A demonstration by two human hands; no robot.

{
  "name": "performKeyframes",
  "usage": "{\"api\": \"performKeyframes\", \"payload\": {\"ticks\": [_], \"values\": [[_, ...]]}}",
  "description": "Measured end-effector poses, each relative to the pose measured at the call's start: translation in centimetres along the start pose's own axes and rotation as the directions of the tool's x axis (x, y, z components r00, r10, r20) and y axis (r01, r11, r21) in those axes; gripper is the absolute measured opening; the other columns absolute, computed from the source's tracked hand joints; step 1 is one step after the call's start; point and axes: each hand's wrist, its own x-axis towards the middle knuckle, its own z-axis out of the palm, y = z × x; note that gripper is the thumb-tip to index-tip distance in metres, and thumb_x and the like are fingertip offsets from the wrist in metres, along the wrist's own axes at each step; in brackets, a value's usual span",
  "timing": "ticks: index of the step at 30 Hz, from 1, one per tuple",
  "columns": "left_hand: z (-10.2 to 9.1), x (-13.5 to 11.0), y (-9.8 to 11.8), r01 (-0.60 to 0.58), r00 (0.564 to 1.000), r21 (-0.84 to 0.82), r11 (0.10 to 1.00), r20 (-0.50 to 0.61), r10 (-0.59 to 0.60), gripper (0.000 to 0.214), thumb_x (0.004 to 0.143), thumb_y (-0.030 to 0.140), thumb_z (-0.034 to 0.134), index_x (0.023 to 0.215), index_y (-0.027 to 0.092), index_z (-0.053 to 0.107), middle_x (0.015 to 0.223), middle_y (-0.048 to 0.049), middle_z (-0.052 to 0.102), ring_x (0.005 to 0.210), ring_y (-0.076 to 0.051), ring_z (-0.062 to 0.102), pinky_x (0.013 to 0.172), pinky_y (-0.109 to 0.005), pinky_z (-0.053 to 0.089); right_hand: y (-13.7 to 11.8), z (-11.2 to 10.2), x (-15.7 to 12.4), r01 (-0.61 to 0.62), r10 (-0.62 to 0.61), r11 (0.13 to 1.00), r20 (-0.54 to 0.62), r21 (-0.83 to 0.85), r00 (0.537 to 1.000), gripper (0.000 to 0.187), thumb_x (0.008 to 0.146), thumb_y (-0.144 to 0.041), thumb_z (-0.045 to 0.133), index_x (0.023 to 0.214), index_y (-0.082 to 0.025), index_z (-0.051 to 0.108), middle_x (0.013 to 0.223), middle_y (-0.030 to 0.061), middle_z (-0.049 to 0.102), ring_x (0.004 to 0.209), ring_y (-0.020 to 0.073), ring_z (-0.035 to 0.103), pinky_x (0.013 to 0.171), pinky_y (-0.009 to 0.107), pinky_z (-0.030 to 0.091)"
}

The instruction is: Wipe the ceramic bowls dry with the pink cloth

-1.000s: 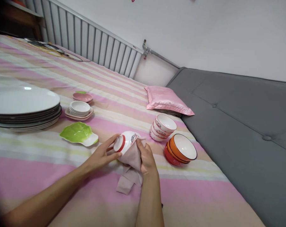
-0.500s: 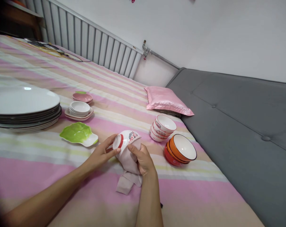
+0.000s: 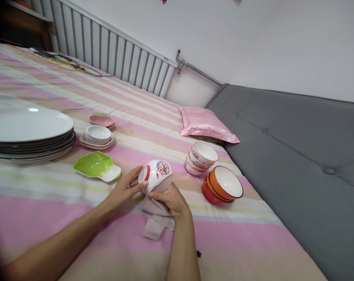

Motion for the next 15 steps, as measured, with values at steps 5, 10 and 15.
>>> {"api": "performKeyframes", "payload": {"ticks": [5,10,15], "values": [[-0.06,-0.08,0.24,-0.028,1.0,0.047,0.998,0.011,0.028,0.069,0.072,0.039,0.068,0.131,0.01,0.046,0.134,-0.0162,0.054,0.123,-0.031,0.051,0.099,-0.041,0.047,0.45,-0.23,0.12,0.064,-0.063,0.998,-0.051,0.025,0.997,0.053,0.054,-0.019,0.085,0.104,-0.021,0.068,0.105,0.0033,0.072,0.097,0.0215,0.065,0.092,0.036,0.048],[-0.21,-0.04,-0.18,-0.091,0.996,0.16,0.983,0.038,0.086,0.068,0.073,0.038,0.067,0.133,0.012,0.046,0.136,-0.0144,0.052,0.122,-0.029,0.052,0.1,-0.041,0.047,0.33,-0.39,0.03,0.124,-0.115,0.989,-0.1,0.087,0.988,0.044,0.056,-0.019,0.083,0.098,-0.018,0.069,0.097,0.0039,0.073,0.087,0.0216,0.067,0.085,0.035,0.052],[-0.19,-0.27,-0.25,-0.148,0.989,0.311,0.939,0.06,0.136,0.07,0.072,0.038,0.068,0.135,0.017,0.047,0.137,-0.012,0.053,0.123,-0.03,0.052,0.099,-0.044,0.048,-0.07,-0.3,-0.05,0.137,-0.11,0.981,-0.185,0.138,0.977,0.051,0.058,-0.02,0.082,0.107,-0.019,0.066,0.097,0.0047,0.074,0.088,0.0236,0.068,0.085,0.038,0.053]]}}
